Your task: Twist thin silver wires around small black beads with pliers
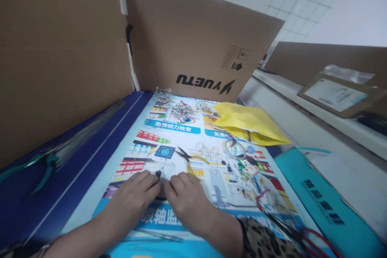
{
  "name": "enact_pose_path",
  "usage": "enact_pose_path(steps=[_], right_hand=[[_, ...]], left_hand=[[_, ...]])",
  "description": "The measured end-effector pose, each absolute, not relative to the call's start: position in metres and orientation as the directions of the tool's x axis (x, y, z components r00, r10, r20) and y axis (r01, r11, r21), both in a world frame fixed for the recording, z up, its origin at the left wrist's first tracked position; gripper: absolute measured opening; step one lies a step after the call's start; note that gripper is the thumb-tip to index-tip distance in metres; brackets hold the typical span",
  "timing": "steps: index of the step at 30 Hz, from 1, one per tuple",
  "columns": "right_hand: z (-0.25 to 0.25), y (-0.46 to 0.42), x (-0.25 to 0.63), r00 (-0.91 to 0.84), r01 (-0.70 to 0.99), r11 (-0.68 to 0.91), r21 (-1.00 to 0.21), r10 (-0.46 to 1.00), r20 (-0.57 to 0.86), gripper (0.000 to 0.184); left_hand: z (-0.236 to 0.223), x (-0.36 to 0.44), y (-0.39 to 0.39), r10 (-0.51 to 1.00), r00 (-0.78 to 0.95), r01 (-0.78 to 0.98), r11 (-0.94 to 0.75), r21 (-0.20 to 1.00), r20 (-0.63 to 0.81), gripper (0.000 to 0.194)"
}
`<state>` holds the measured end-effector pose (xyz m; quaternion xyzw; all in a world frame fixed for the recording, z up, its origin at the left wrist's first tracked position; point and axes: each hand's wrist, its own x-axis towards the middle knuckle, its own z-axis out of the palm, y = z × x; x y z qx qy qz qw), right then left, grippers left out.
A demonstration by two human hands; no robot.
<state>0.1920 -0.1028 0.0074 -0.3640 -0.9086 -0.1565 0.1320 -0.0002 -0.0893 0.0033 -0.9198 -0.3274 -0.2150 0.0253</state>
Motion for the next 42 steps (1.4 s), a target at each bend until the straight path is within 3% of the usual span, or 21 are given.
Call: enact_pose_path(steps=[7, 22, 27, 29, 37, 42], right_hand=[[0.010, -0.102, 0.189, -0.715, 0.693, 0.681, 0.239, 0.606, 0.348, 0.017], [0.019, -0.088, 0.176, -0.723, 0.673, 0.695, 0.255, 0.546, 0.423, 0.018], [0.015, -0.081, 0.175, -0.661, 0.718, 0.678, 0.156, 0.595, 0.458, 0.012], [0.011, -0.080, 0.176, -0.614, 0.749, 0.658, 0.078, 0.644, 0.456, 0.012], [-0.001, -0.078, 0.178, -0.497, 0.770, 0.619, -0.154, 0.734, 0.462, 0.026], [-0.002, -0.081, 0.179, -0.500, 0.775, 0.605, -0.182, 0.763, 0.410, 0.024]], left_hand=[[-0.001, -0.003, -0.087, 0.494, 0.681, 0.579, -0.815, 0.015, 0.541, 0.035], [-0.014, -0.019, -0.077, 0.605, 0.635, 0.646, -0.757, 0.098, 0.480, 0.033], [-0.008, -0.016, -0.078, 0.601, 0.629, 0.677, -0.735, 0.033, 0.494, 0.032], [-0.003, -0.013, -0.080, 0.636, 0.642, 0.692, -0.721, 0.035, 0.429, 0.031], [0.003, -0.010, -0.084, 0.659, 0.663, 0.706, -0.708, -0.003, 0.355, 0.024], [0.004, -0.009, -0.085, 0.673, 0.660, 0.707, -0.707, 0.027, 0.334, 0.021]])
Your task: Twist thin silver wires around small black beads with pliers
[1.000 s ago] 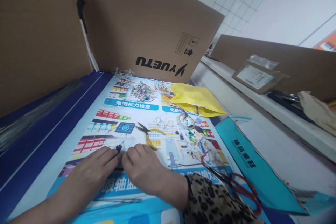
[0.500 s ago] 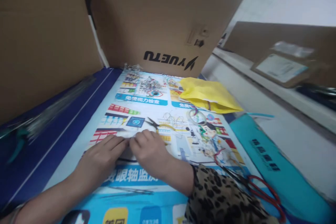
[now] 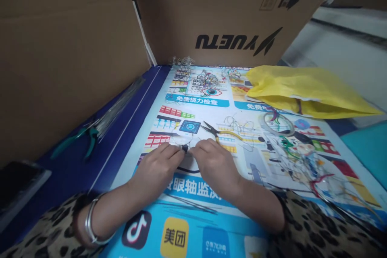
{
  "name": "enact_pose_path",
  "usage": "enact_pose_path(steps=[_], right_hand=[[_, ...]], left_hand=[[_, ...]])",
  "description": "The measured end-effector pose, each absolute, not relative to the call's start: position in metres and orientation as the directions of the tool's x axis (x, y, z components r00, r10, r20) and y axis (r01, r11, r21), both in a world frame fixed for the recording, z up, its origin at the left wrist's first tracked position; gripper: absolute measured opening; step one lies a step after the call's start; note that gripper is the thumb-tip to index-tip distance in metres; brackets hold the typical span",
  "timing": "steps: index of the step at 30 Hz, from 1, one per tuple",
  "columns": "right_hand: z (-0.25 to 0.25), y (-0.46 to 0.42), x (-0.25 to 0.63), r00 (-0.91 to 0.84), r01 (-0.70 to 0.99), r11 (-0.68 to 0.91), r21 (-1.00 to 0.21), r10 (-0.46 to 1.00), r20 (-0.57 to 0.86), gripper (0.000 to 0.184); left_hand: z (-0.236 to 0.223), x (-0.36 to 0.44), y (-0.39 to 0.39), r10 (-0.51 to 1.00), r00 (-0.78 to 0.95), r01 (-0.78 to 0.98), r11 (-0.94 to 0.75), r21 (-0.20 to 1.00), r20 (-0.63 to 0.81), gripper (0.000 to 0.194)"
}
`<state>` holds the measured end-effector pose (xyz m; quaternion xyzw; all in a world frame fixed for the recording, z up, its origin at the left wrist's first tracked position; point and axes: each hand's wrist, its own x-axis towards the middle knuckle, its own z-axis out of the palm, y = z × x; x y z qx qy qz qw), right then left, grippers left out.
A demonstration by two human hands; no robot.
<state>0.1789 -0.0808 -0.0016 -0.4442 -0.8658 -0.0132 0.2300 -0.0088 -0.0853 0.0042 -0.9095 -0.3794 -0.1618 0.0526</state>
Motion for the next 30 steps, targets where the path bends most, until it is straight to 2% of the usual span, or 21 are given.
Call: enact_pose_path(steps=[5, 12, 23, 30], right_hand=[[0.003, -0.084, 0.180, -0.516, 0.790, 0.588, -0.176, 0.792, 0.326, 0.021], [0.008, -0.086, 0.180, -0.505, 0.788, 0.572, -0.226, 0.812, 0.293, 0.023], [0.019, -0.083, 0.184, -0.473, 0.790, 0.486, -0.374, 0.871, 0.133, 0.029], [0.023, -0.080, 0.187, -0.441, 0.778, 0.439, -0.449, 0.891, 0.107, 0.031]], left_hand=[[0.005, -0.009, -0.085, 0.678, 0.652, 0.713, -0.701, 0.031, 0.339, 0.025], [0.004, -0.009, -0.084, 0.676, 0.607, 0.714, -0.695, 0.087, 0.417, 0.024], [0.001, -0.011, -0.081, 0.687, 0.542, 0.692, -0.692, 0.206, 0.483, 0.022], [0.001, -0.012, -0.079, 0.703, 0.532, 0.695, -0.681, 0.232, 0.471, 0.020]])
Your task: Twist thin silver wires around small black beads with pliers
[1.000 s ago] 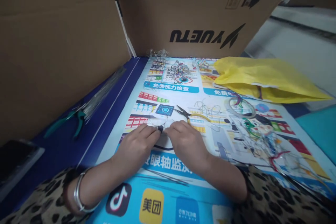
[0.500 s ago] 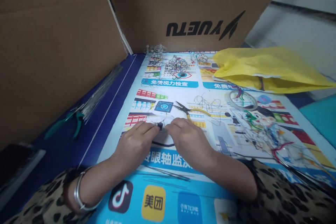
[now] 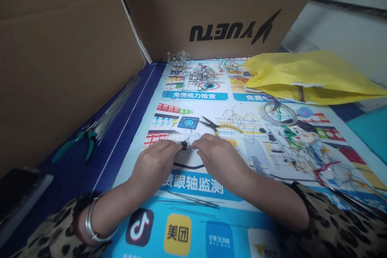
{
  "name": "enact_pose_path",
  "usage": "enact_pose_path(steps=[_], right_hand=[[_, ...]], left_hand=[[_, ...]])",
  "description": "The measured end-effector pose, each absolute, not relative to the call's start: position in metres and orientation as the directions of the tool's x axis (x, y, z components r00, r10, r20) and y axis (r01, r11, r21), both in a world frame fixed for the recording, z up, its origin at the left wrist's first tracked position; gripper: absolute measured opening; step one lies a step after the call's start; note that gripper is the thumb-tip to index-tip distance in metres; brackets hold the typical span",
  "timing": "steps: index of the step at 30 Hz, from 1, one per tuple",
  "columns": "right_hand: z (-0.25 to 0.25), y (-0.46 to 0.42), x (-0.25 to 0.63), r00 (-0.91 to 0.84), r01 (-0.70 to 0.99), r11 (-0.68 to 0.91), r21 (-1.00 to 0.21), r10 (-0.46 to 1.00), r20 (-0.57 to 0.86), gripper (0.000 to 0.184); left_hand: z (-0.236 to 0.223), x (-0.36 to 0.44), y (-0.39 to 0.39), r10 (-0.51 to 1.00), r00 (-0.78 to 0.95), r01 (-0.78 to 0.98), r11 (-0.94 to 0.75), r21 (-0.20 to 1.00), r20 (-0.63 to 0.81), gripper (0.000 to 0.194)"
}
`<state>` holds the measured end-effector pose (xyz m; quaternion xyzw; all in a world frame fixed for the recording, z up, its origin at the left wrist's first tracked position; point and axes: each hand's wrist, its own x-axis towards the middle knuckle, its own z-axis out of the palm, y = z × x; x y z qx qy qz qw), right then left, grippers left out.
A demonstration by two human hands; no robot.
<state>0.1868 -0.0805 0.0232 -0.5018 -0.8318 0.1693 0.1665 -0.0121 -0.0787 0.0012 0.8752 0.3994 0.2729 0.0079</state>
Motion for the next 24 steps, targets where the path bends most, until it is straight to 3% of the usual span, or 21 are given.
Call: enact_pose_path(steps=[18, 24], right_hand=[[0.0256, -0.0799, 0.1843, -0.436, 0.790, 0.412, -0.454, 0.898, 0.056, 0.028], [0.0202, -0.0809, 0.1831, -0.394, 0.768, 0.386, -0.511, 0.914, 0.098, 0.027]], left_hand=[[-0.0004, -0.0125, -0.0806, 0.754, 0.504, 0.741, -0.628, 0.238, 0.421, 0.022], [-0.0003, -0.0117, -0.0786, 0.778, 0.463, 0.717, -0.610, 0.336, 0.424, 0.021]])
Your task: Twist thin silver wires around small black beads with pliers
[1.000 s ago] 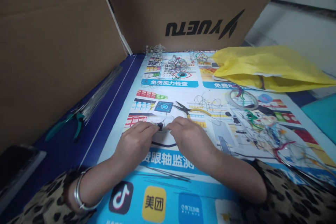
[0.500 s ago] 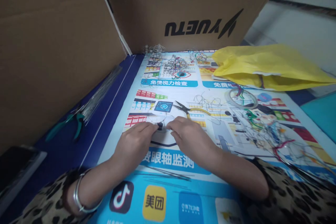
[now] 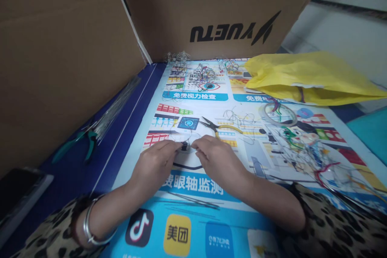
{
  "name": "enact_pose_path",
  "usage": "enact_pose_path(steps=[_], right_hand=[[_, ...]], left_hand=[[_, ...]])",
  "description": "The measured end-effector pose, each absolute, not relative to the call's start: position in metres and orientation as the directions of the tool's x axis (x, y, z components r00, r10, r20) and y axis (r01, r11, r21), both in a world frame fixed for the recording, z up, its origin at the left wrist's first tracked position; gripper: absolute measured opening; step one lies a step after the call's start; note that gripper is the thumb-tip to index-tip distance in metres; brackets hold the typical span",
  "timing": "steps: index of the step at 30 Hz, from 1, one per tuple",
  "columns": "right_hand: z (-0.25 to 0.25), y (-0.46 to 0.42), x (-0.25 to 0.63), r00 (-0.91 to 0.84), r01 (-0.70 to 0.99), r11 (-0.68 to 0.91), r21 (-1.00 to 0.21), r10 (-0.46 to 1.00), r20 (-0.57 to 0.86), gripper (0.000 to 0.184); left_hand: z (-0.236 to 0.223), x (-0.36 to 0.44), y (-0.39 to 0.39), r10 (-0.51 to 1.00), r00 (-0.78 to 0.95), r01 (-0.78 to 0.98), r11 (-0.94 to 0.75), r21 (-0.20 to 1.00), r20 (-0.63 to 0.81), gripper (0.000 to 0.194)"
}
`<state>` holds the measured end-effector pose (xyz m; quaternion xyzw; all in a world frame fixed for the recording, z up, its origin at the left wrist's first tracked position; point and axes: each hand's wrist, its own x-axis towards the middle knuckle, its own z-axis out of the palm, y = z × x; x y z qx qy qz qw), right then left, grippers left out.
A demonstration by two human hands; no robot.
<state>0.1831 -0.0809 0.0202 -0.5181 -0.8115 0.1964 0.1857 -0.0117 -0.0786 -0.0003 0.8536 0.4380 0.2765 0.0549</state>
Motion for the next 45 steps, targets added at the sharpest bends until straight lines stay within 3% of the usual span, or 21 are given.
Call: enact_pose_path(steps=[12, 22, 45], right_hand=[[0.010, -0.082, 0.181, -0.293, 0.638, 0.345, -0.689, 0.936, 0.197, 0.017], [0.002, -0.082, 0.176, -0.167, 0.406, 0.264, -0.875, 0.963, 0.213, 0.016], [-0.006, -0.079, 0.174, -0.199, 0.153, 0.116, -0.981, 0.976, 0.084, 0.011]], left_hand=[[0.002, -0.009, -0.080, 0.835, 0.388, 0.697, -0.543, 0.468, 0.390, 0.020], [0.001, -0.004, -0.080, 0.957, 0.200, 0.553, -0.289, 0.782, 0.212, 0.016], [0.002, 0.000, -0.081, 0.987, 0.160, 0.225, -0.027, 0.974, -0.010, 0.010]])
